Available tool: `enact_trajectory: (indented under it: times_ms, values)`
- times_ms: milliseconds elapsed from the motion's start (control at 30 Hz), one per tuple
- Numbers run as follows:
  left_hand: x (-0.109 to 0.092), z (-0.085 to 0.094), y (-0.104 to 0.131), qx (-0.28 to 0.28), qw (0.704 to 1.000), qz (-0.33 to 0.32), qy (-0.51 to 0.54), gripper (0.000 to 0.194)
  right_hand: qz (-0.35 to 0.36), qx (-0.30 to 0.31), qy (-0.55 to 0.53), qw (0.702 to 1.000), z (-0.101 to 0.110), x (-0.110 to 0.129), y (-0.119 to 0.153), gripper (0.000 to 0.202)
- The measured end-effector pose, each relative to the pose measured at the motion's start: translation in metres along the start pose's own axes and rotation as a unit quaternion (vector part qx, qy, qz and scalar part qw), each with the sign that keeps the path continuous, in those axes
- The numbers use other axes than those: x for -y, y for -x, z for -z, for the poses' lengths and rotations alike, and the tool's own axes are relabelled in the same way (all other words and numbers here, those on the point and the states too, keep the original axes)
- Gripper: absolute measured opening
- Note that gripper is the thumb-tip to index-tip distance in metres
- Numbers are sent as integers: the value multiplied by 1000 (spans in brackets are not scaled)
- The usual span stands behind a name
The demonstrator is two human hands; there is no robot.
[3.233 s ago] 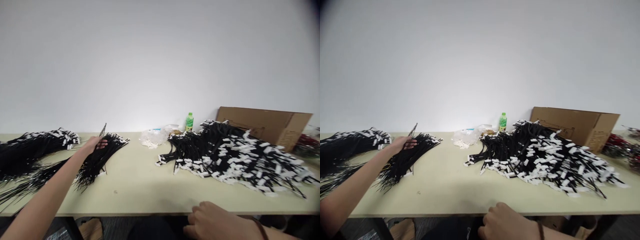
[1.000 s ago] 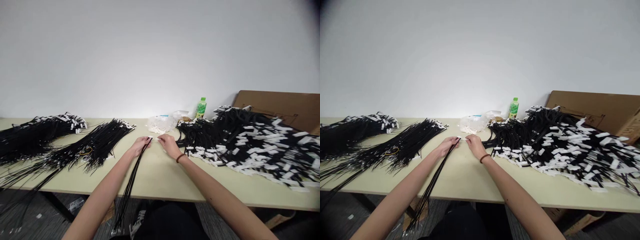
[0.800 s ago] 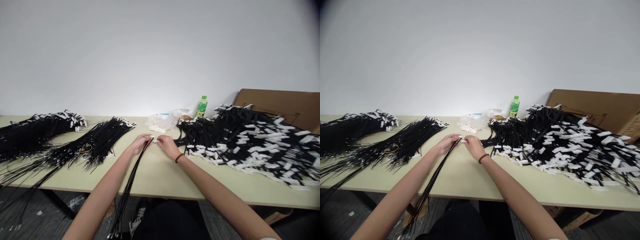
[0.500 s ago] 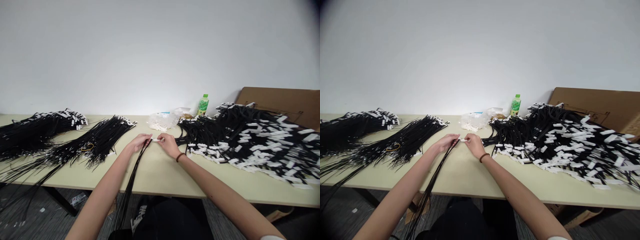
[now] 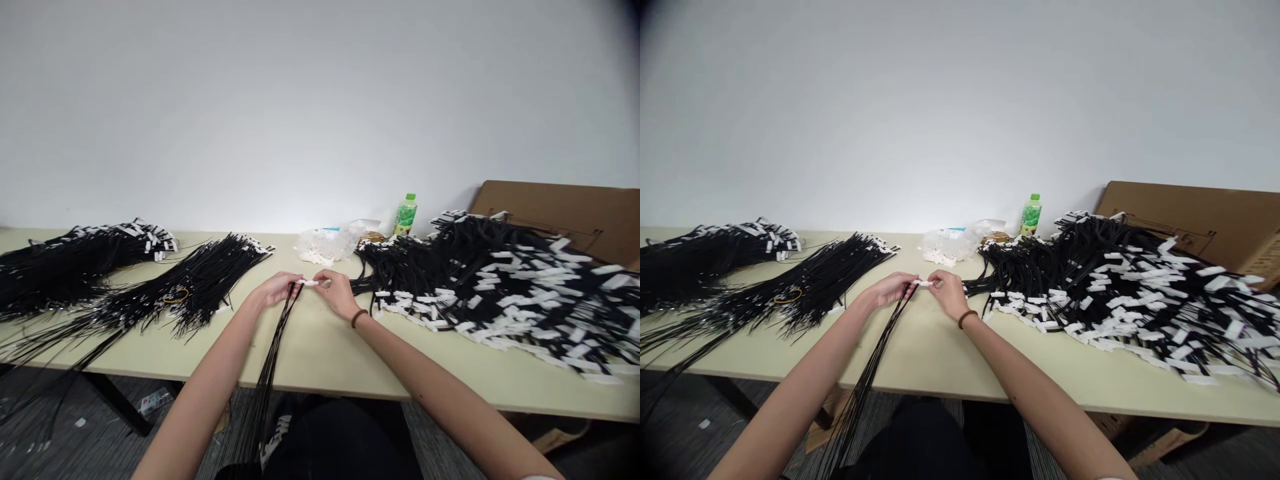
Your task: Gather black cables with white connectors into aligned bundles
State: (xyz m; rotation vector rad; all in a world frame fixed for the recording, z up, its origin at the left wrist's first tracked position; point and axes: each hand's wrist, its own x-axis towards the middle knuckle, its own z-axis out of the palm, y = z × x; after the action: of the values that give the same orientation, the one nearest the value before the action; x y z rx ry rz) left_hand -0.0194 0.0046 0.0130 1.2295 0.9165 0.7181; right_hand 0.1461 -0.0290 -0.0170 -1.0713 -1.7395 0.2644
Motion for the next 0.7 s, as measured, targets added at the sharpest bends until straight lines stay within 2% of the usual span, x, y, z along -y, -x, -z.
enact_trajectory:
  times_ms: [300,700]
  values:
    - [0,0,2,22,1000,-13,-18,26,12,3,-8,1000,0,0,0,9]
    - [4,1,1,38,997,-37,-60,27,18,15,-4,1000,1,5,2,8]
